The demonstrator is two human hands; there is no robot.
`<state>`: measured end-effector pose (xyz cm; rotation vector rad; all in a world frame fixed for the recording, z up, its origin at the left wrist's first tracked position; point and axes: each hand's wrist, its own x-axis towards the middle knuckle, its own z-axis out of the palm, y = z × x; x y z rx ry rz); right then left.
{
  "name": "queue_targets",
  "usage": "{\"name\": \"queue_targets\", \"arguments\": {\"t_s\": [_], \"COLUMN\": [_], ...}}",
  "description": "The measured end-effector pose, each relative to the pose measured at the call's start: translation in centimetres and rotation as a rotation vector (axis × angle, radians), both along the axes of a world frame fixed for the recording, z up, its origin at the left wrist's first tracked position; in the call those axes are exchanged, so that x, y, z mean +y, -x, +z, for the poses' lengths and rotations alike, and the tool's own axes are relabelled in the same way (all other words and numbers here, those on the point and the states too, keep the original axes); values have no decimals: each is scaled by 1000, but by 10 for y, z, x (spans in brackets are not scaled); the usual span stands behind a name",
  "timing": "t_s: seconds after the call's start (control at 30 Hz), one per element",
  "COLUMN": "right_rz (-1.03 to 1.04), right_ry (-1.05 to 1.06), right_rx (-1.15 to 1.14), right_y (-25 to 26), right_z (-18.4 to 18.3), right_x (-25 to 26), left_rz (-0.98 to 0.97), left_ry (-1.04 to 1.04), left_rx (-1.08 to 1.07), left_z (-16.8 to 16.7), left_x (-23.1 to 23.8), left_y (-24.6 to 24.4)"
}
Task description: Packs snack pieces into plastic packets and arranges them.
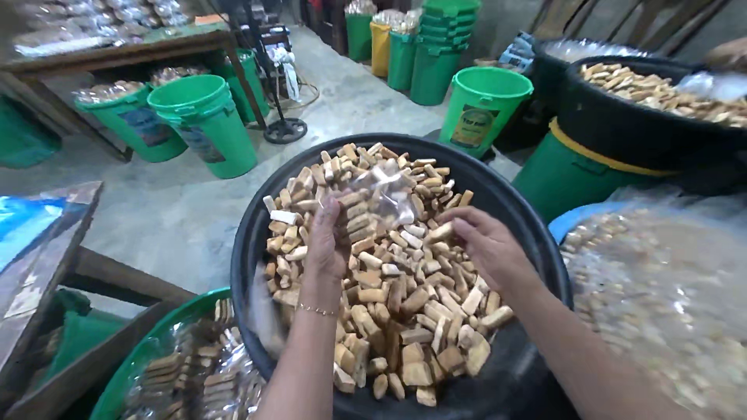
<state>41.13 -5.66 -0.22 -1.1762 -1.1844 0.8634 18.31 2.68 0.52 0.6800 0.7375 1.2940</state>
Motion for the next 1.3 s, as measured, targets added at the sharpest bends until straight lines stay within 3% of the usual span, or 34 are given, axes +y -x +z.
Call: {"name": "queue_targets", "arguments": {"t_s": [0.13, 0.4, 0.5, 0.8, 0.93, 1.07, 1.3], "right_rz": [-149, -308, -273, -357, -327, -289, -373], "right_ry": [-266, -699, -773, -813, -816, -784, -719], "right_rx": [112, -336, -413, -771, -605, -664, -827], "right_y": [1, 9, -2, -5, -5, -6, -8], "right_z": [34, 12, 10, 21, 20, 15, 16], "right_x": [-21, -7, -6, -26, -34, -31, -50], "left_rz": [-124, -417, -477, -582, -658, -712, -553], "left_ry": [-9, -141, -154, -139, -239, -256, -180], "left_rx": [-66, -133, -180, -253, -197, -172, -111], "left_z": [0, -7, -11, -17, -13, -13, -12], "left_x": [-10, -44, -48, -56, -62, -67, -64], "left_y": [-18, -42, -44, -49, -42, -42, -51]}}
